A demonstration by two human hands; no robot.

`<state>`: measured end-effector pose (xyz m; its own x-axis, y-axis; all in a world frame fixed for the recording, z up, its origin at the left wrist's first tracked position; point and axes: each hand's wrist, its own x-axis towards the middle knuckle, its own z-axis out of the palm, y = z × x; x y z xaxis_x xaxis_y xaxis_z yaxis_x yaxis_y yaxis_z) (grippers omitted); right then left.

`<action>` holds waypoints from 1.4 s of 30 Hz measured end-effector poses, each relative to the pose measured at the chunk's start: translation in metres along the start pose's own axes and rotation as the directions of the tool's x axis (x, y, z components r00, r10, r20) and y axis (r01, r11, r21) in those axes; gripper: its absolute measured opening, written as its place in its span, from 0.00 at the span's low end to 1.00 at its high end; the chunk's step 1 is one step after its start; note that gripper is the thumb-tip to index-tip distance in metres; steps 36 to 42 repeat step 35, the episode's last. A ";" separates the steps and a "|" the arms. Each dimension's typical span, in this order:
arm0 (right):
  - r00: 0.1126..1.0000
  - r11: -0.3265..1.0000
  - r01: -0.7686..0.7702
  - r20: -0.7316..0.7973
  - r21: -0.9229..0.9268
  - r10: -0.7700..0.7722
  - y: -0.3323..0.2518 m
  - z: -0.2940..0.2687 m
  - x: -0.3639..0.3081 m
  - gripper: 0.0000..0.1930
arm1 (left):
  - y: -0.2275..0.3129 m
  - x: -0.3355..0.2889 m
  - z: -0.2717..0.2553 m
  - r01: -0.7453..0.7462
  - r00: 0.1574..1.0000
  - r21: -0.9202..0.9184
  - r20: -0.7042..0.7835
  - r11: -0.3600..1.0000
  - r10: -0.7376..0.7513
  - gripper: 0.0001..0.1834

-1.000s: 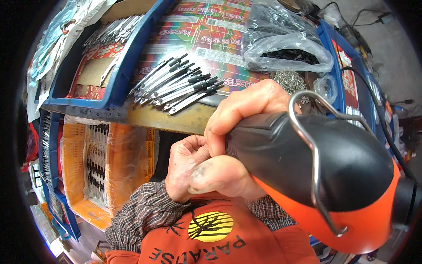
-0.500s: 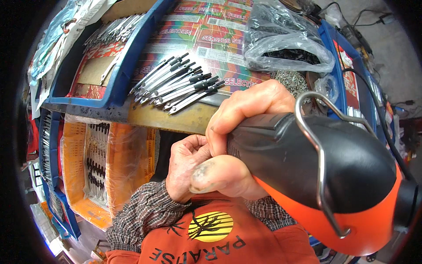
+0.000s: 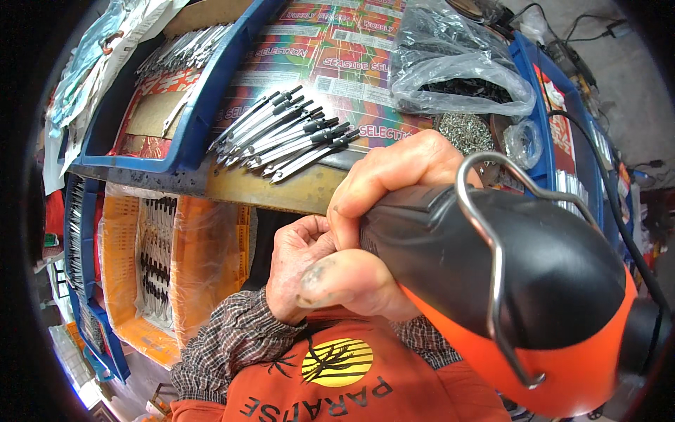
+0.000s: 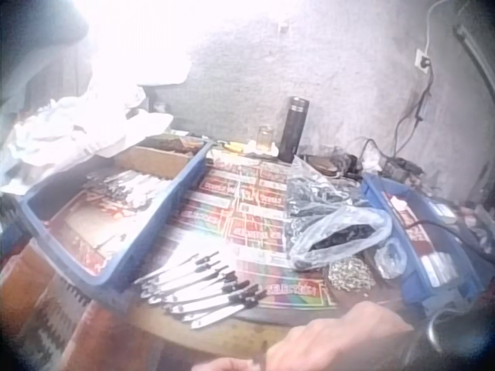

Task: The person assembles drawing compasses by fitting plastic components to metal legs, fastening them with an electric screwdriver, and placing the assembled compasses on the table.

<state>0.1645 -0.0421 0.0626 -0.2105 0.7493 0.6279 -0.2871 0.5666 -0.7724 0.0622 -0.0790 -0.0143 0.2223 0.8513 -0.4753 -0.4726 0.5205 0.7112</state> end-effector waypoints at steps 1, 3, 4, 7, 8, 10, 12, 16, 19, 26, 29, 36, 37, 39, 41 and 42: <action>1.000 1.000 0.000 0.001 0.000 0.000 -0.004 0.002 -0.001 0.25 | 0.000 0.000 0.000 -0.008 1.000 0.000 -0.004 1.000 0.008 0.07; 0.969 0.974 -0.209 -0.151 -0.091 0.193 -0.014 0.004 -0.003 0.25 | -0.001 -0.001 -0.001 -0.014 1.000 -0.009 -0.004 1.000 0.014 0.07; 0.970 0.974 -0.207 -0.149 -0.091 0.192 -0.014 0.000 -0.003 0.25 | -0.002 -0.001 -0.002 -0.020 1.000 -0.018 -0.003 1.000 0.020 0.08; 0.982 0.970 -0.191 -0.032 -0.148 0.188 -0.016 -0.009 -0.004 0.26 | -0.004 -0.001 -0.001 -0.034 0.999 -0.045 0.018 0.998 0.035 0.07; 0.981 0.974 -0.195 -0.045 -0.113 0.191 -0.015 -0.007 -0.006 0.26 | -0.005 0.000 -0.002 -0.038 0.999 -0.045 0.018 0.998 0.039 0.07; 0.980 0.978 -0.195 -0.057 -0.079 0.191 -0.014 -0.003 -0.008 0.26 | -0.005 0.001 -0.003 -0.036 0.999 -0.031 0.020 0.999 0.037 0.07; 0.980 0.979 -0.168 -0.123 -0.113 0.154 -0.015 -0.001 -0.009 0.25 | -0.005 0.001 -0.006 -0.015 0.999 -0.044 0.041 0.999 0.016 0.07; 0.992 0.993 -0.090 -0.099 -0.077 0.082 -0.017 -0.009 -0.006 0.23 | -0.002 0.001 -0.007 0.005 0.998 -0.022 0.064 1.000 -0.003 0.06; 0.978 0.973 -0.162 -0.161 -0.167 0.135 -0.032 -0.013 -0.002 0.23 | 0.000 0.002 -0.006 0.034 0.995 -0.011 0.099 0.999 -0.033 0.06; 0.955 0.908 -0.269 -0.210 -0.320 0.208 -0.080 -0.058 0.021 0.32 | -0.001 -0.007 -0.011 0.066 0.967 0.062 0.242 0.996 -0.079 0.07; 0.936 0.908 -0.288 -0.290 -0.303 0.200 -0.102 -0.077 0.034 0.24 | -0.004 -0.004 -0.015 0.029 0.957 0.088 0.286 0.996 -0.053 0.07; 0.900 0.837 -0.381 -0.367 -0.393 0.237 -0.128 -0.122 0.070 0.21 | -0.006 0.001 -0.026 -0.010 0.935 0.181 0.350 0.983 -0.055 0.07; 0.900 0.837 -0.381 -0.367 -0.393 0.237 -0.128 -0.122 0.070 0.21 | -0.006 0.001 -0.026 -0.010 0.935 0.181 0.350 0.983 -0.055 0.07; 0.900 0.837 -0.381 -0.367 -0.393 0.237 -0.128 -0.122 0.070 0.21 | -0.006 0.001 -0.026 -0.010 0.935 0.181 0.350 0.983 -0.055 0.07; 0.900 0.837 -0.381 -0.367 -0.393 0.237 -0.128 -0.122 0.070 0.21 | -0.006 0.001 -0.026 -0.010 0.935 0.181 0.350 0.983 -0.055 0.07; 0.900 0.837 -0.381 -0.367 -0.393 0.237 -0.128 -0.122 0.070 0.21 | -0.006 0.001 -0.026 -0.010 0.935 0.181 0.350 0.983 -0.055 0.07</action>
